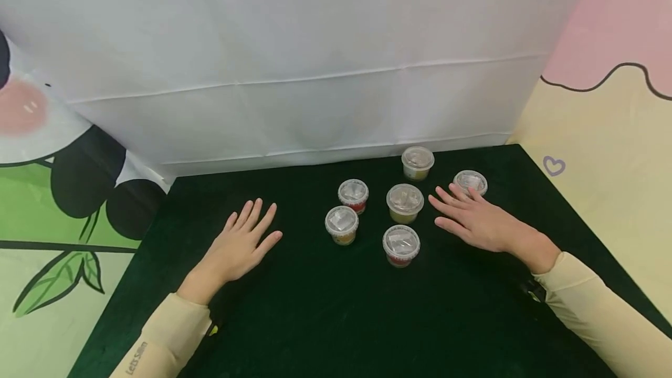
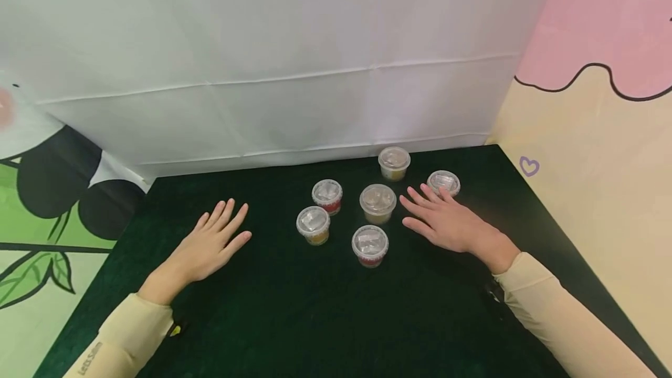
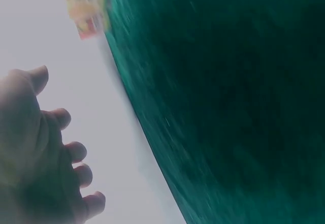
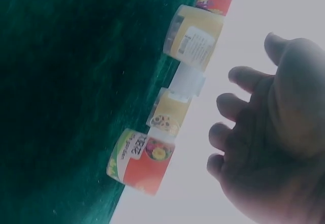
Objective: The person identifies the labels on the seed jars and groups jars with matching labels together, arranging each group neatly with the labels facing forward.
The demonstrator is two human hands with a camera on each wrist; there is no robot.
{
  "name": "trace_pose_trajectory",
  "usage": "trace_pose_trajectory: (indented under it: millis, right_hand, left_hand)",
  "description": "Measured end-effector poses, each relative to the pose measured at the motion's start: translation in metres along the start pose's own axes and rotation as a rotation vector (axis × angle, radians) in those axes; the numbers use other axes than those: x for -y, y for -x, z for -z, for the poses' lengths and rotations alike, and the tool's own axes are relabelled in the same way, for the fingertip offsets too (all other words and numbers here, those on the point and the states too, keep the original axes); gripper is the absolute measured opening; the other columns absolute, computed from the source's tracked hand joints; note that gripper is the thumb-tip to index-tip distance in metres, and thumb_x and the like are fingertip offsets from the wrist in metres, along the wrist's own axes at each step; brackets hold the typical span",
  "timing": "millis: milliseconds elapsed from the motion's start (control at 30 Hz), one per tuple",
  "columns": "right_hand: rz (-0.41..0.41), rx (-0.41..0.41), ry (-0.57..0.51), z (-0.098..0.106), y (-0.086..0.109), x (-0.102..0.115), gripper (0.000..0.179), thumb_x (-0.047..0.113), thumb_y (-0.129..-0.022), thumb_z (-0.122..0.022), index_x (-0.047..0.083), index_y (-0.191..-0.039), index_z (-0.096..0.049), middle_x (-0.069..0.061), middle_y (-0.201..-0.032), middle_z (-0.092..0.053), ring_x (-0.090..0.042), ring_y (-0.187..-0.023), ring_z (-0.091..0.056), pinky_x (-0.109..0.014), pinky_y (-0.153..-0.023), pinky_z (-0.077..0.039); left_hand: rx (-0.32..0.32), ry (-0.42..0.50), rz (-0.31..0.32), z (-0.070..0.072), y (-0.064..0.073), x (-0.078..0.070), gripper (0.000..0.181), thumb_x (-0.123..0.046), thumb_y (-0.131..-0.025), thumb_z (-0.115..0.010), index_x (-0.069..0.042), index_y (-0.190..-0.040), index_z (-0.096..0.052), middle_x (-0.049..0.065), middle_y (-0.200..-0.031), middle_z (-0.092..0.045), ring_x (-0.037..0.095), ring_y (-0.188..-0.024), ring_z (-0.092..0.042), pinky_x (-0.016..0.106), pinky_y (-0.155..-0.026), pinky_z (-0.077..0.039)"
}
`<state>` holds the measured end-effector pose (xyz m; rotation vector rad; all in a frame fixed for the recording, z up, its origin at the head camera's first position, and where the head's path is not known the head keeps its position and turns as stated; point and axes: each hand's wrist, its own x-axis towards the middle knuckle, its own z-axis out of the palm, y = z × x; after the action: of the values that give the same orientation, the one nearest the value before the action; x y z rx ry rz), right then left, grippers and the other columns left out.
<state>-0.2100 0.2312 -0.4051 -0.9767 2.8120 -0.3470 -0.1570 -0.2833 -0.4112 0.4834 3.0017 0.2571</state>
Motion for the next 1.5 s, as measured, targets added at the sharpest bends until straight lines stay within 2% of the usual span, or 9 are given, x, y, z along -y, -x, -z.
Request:
trace_pose_trajectory:
  millis: [200, 400, 500, 567, 800, 967, 1167, 1333, 1500]
  right_hand:
    - [0.045, -0.007, -0.237, -0.004, -0.001, 0.006, 0.067, 0.048, -0.107, -0.046, 0.017, -0.162, -0.025, -0.010, -0.167, -0.019, -0.037, -0.153, -0.011, -0.061, -0.120, -0.012]
    - [0.116, -0.017, -0.429, -0.007, -0.002, 0.017, 0.066, 0.037, -0.106, -0.054, 0.010, -0.161, -0.028, -0.015, -0.162, -0.032, -0.039, -0.143, -0.038, -0.061, -0.110, -0.036]
    - [0.136, -0.004, -0.550, -0.010, -0.004, 0.022, 0.064, 0.031, -0.107, -0.055, 0.007, -0.160, -0.029, -0.017, -0.161, -0.034, -0.042, -0.139, -0.043, -0.061, -0.106, -0.040]
    - [0.146, 0.000, -0.618, -0.011, -0.005, 0.025, 0.062, 0.027, -0.107, -0.056, 0.005, -0.159, -0.029, -0.020, -0.159, -0.036, -0.045, -0.136, -0.046, -0.060, -0.103, -0.044]
    - [0.124, 0.070, -0.755, -0.013, -0.009, 0.031, 0.057, 0.024, -0.109, -0.050, 0.009, -0.159, -0.028, -0.021, -0.153, -0.042, -0.042, -0.130, -0.052, -0.054, -0.100, -0.050]
    - [0.026, 0.187, -0.930, -0.015, -0.016, 0.033, 0.058, 0.030, -0.110, -0.045, 0.010, -0.160, -0.025, -0.021, -0.159, -0.032, -0.042, -0.138, -0.042, -0.047, -0.102, -0.050]
    - [-0.055, 0.261, -1.088, -0.020, -0.019, 0.033, 0.062, 0.033, -0.110, -0.044, 0.007, -0.161, -0.021, -0.020, -0.163, -0.021, -0.042, -0.143, -0.036, -0.048, -0.104, -0.048]
    - [-0.049, 0.305, -1.189, -0.024, -0.019, 0.034, 0.061, 0.029, -0.111, -0.042, 0.003, -0.160, -0.019, -0.022, -0.159, -0.028, -0.040, -0.139, -0.041, -0.049, -0.106, -0.046]
    - [-0.033, 0.333, -1.225, -0.026, -0.019, 0.034, 0.060, 0.026, -0.111, -0.043, 0.002, -0.160, -0.019, -0.023, -0.154, -0.036, -0.039, -0.137, -0.044, -0.052, -0.108, -0.043]
  left_hand:
    - [-0.046, 0.082, -0.158, -0.004, 0.000, -0.039, 0.069, -0.058, -0.107, -0.032, -0.025, -0.164, -0.013, 0.008, -0.169, -0.002, 0.030, -0.155, -0.001, 0.060, -0.120, -0.014]
    - [-0.138, 0.035, -0.365, -0.010, -0.006, -0.084, 0.066, -0.054, -0.108, -0.035, -0.021, -0.163, -0.020, 0.010, -0.168, -0.010, 0.030, -0.154, -0.010, 0.056, -0.118, -0.024]
    - [-0.170, 0.027, -0.469, -0.012, -0.013, -0.105, 0.068, -0.052, -0.108, -0.038, -0.014, -0.162, -0.024, 0.015, -0.167, -0.017, 0.031, -0.153, -0.018, 0.052, -0.117, -0.029]
    - [-0.165, 0.045, -0.500, -0.012, -0.017, -0.117, 0.070, -0.053, -0.107, -0.039, -0.012, -0.162, -0.025, 0.015, -0.166, -0.023, 0.028, -0.151, -0.025, 0.049, -0.116, -0.032]
    - [-0.035, 0.139, -0.452, -0.014, -0.037, -0.151, 0.074, -0.059, -0.105, -0.040, -0.018, -0.163, -0.020, 0.008, -0.150, -0.047, 0.020, -0.126, -0.055, 0.038, -0.098, -0.053]
    - [0.034, 0.153, -0.387, -0.025, -0.051, -0.167, 0.077, -0.058, -0.104, -0.044, -0.009, -0.161, -0.025, 0.012, -0.135, -0.058, 0.018, -0.104, -0.063, 0.034, -0.086, -0.056]
    - [0.113, 0.174, -0.337, -0.037, -0.062, -0.180, 0.081, -0.058, -0.104, -0.046, -0.002, -0.159, -0.027, 0.018, -0.144, -0.055, 0.022, -0.114, -0.065, 0.036, -0.094, -0.055]
    - [0.161, 0.214, -0.301, -0.040, -0.065, -0.183, 0.082, -0.060, -0.103, -0.044, -0.002, -0.159, -0.027, 0.017, -0.146, -0.053, 0.021, -0.116, -0.065, 0.035, -0.096, -0.053]
    - [0.157, 0.227, -0.301, -0.042, -0.067, -0.184, 0.079, -0.059, -0.104, -0.042, -0.001, -0.157, -0.030, 0.017, -0.146, -0.054, 0.021, -0.118, -0.064, 0.036, -0.098, -0.052]
